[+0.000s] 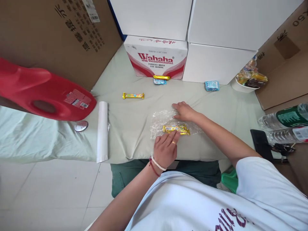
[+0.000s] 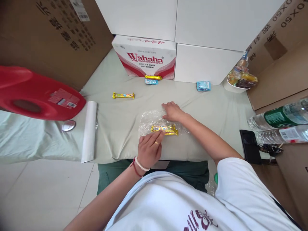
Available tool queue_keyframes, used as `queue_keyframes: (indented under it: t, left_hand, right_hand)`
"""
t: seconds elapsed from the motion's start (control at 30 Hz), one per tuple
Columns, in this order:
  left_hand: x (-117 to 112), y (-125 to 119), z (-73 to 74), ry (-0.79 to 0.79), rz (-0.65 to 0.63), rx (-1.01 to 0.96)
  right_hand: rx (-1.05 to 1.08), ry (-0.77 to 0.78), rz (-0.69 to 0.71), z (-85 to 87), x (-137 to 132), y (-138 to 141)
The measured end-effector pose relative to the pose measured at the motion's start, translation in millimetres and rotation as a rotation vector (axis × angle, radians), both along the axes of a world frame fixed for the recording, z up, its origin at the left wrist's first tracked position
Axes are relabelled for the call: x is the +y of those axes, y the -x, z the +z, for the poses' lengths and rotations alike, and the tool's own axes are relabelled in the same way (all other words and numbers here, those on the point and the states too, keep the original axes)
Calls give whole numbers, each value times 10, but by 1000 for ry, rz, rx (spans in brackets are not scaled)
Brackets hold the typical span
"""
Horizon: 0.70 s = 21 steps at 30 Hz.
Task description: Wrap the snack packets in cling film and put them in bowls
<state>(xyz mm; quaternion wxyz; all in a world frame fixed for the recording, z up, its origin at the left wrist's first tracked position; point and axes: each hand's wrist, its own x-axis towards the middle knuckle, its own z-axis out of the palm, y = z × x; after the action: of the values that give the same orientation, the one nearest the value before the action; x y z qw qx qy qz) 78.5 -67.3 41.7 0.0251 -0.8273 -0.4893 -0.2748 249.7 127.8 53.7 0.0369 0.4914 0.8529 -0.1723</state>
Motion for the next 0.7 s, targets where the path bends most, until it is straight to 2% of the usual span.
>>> queue_keyframes:
  t: [0.13,0.23,0.33,0.4,0.47,0.57,0.63,0.7]
  left_hand:
    - [235,-163,-147,174,39,132]
    - [276,-168,-188,245,45,145]
    - [270,-149,-208,284,63,101]
    - [290,-117,-246,333,66,33]
    - [337,-62,-307,399,19,-104]
    - [423,39,-409,496,-97,-491]
    - [465,97,-454,552,-115,-785]
    - [483,143,-477,591,-73,-1017]
  right_hand:
    - [93,143,-40,-2,37,70]
    - [272,136,2,63,-113,-3]
    - [427,25,169,43,-430,-129]
    - [502,-31,294,-54,-677,-219]
    - [558,-80,328,-195,-886,-298]
    - [555,-163,312,-381,-1071,-350]
    - [460,-200,317,-432,-1120,-329]
    - [333,-212,302,-421,-1142,-274]
